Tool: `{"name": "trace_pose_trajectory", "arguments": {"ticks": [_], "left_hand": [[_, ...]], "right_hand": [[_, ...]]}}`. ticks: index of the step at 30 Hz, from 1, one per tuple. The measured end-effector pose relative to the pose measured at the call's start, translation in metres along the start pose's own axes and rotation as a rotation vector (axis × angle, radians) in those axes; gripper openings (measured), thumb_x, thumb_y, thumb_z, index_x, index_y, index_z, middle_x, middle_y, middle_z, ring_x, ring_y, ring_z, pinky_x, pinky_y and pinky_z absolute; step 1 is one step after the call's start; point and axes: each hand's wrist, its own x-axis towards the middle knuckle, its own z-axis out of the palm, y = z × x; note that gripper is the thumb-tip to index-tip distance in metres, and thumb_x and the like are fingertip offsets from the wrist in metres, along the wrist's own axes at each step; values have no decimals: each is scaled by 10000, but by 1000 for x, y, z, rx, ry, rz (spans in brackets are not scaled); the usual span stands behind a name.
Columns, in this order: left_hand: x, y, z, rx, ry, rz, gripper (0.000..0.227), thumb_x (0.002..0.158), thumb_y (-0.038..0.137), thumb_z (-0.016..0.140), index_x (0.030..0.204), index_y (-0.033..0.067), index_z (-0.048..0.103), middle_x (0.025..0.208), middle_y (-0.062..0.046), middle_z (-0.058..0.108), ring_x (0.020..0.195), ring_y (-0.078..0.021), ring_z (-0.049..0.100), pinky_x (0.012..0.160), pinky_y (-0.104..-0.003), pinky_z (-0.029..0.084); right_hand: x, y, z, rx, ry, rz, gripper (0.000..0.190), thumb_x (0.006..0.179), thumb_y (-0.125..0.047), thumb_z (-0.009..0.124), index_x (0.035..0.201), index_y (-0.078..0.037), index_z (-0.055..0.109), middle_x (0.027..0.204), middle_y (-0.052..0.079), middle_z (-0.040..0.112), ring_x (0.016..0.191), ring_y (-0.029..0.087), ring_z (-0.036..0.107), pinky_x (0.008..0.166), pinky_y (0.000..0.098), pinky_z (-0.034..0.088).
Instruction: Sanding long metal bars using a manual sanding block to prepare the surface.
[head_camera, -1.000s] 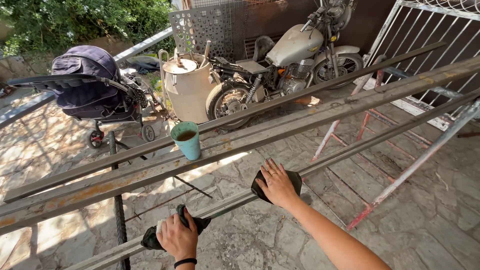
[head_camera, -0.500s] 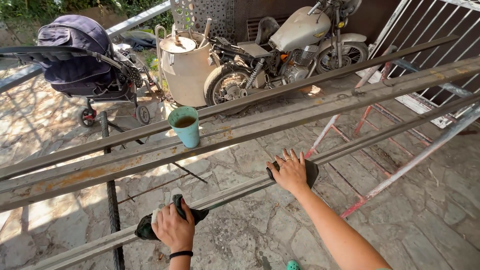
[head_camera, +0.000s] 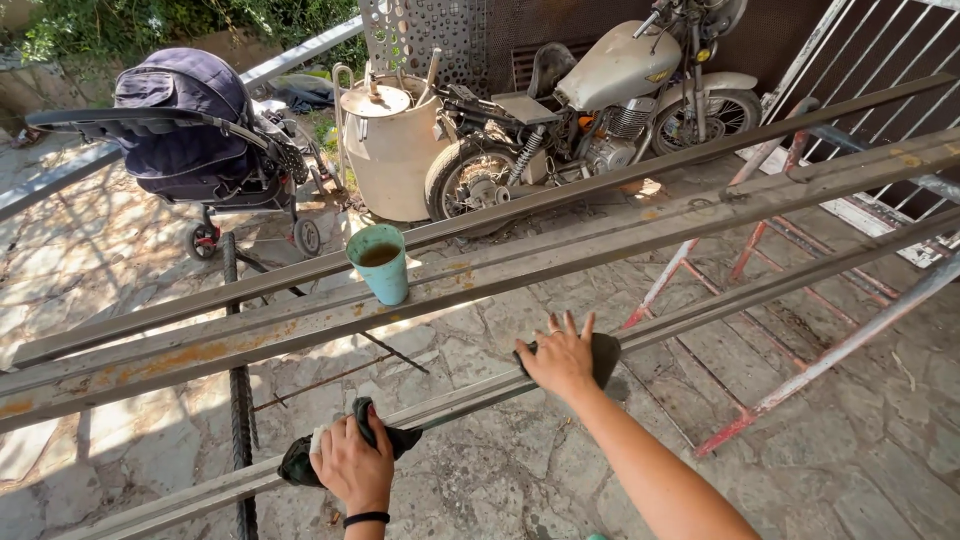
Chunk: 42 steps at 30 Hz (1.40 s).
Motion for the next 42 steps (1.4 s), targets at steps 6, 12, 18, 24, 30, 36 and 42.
{"name": "trace_pose_trajectory", "arguments": {"ticks": [6, 12, 18, 24, 30, 36, 42], "left_hand": [[-7, -5, 12, 51, -67, -3, 409, 1054, 442, 536, 840, 152, 728, 836, -12, 673, 787, -223, 618, 737, -372, 414], [6, 6, -5, 65, -135, -23, 457, 1087, 428, 533, 763, 169, 726, 763, 16, 679, 732, -202, 613, 787, -356, 443], [4, 34, -6, 42, -209, 9, 414, 1084, 425, 485, 887, 192, 765, 890, 27, 724, 840, -240, 658, 799, -421, 460], [2, 76, -25, -14, -444, -18, 614, 1037, 599, 338, 1248, 167, 719, 1552, -29, 557, 1504, -222, 427, 1045, -539, 423], [-10, 168, -48, -96, -547, 204, 1255, 774, 988, 317, 1550, 2, 328, 1724, -177, 63, 1587, -310, 86, 1138, -723, 160], [12, 156, -53, -214, -690, 251, 580, 1104, 568, 294, 1353, 155, 616, 1412, -91, 606, 1372, -257, 543, 1095, -514, 368], [7, 175, 32, -165, -590, 289, 583, 1053, 471, 390, 636, 173, 666, 619, -70, 677, 710, -334, 722, 592, -417, 528]], "right_hand": [[-30, -38, 36, 135, 270, -336, 834, 877, -694, -93, 1455, -202, 252, 1519, 99, 257, 1426, 284, 180, 1154, 524, -150], [5, 27, 14, 97, 49, -73, 971, 764, -744, -125, 1429, -215, 344, 1517, 58, 299, 1448, 296, 177, 1185, 543, -31], [-26, -37, 23, 134, 194, -399, 889, 854, -691, -131, 1458, -172, 264, 1523, 111, 254, 1420, 316, 200, 1169, 527, -94], [18, 66, 13, 50, 51, -75, 918, 824, -710, -117, 1380, -215, 421, 1481, 49, 377, 1419, 288, 275, 1195, 536, 26], [-1, 25, 10, 4, 6, -312, 858, 850, -665, -118, 1445, -207, 297, 1533, 54, 265, 1456, 279, 157, 1166, 549, -137], [39, 140, 24, 39, 236, -47, 673, 933, -633, 280, 1262, -165, 636, 1345, 138, 582, 1382, 333, 401, 1138, 605, 92], [-4, 46, 18, 162, 321, -384, 594, 966, -503, 285, 1287, -110, 595, 1335, 160, 569, 1339, 327, 433, 1141, 574, 61]]}}
